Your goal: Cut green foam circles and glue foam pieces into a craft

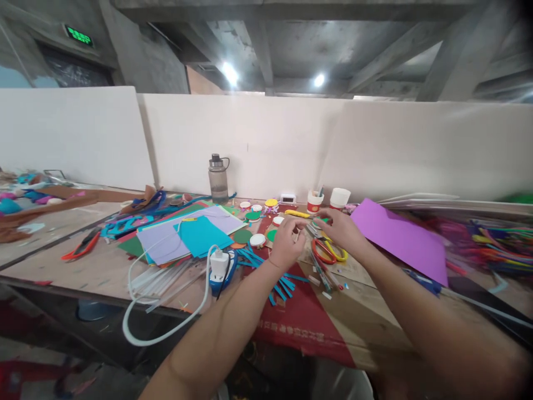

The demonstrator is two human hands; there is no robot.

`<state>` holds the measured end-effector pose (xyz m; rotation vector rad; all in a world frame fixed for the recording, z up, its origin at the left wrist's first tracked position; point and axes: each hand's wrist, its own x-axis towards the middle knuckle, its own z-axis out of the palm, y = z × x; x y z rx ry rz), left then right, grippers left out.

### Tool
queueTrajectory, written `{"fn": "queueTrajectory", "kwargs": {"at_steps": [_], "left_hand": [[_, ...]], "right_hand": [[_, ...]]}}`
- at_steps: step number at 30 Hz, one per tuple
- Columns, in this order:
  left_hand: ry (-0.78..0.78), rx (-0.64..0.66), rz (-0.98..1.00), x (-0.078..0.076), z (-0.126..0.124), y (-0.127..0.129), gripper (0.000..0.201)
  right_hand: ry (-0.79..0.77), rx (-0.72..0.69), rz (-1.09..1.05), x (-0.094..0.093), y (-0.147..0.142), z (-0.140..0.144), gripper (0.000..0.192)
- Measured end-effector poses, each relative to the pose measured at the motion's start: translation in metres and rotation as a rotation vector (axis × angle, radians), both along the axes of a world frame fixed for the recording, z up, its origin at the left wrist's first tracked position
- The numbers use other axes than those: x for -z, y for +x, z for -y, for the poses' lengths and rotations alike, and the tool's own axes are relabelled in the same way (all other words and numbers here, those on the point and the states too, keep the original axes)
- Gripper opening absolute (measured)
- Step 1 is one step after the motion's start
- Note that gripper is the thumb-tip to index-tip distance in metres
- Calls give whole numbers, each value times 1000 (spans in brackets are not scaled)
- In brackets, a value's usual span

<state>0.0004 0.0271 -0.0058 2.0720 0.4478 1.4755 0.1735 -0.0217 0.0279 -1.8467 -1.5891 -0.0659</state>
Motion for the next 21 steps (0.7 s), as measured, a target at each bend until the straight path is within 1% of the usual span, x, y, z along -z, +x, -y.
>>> {"fn": "queueTrajectory", "kwargs": {"at_steps": [2,4,6,8,11,12,14,15,17,19,21], "left_hand": [[-47,21,-18,1,0,1,19],[-74,31,-37,2,1,1,14],[-84,38,-58,2,3,1,13],[-66,31,-68,2,5,1,14],[10,12,-65,1,9,0,14],[36,8,-59,0,10,0,14],[67,-2,-45,-2,12,-1,13],[74,-19,-32,-3,13,-2,13],[97,-18,-10,-4,15,-4,13],[127,-6,5,-6,17,-5,13],[168,-21,12,-6,19,-6,13]], "right_hand": [[90,14,-85,8,1,12,30],[156,18,-156,15,0,17,30],[190,-21,-185,18,0,14,29],[199,-95,-159,16,0,4,29],[159,-203,-12,6,-6,-22,34],[117,-214,47,3,-10,-33,36],[-31,-222,146,-1,-21,-58,43],[-64,-222,164,-1,-28,-71,45],[-108,-238,200,2,-43,-98,48],[-150,-231,240,9,-58,-123,48],[-190,-209,285,17,-72,-148,48]]}}
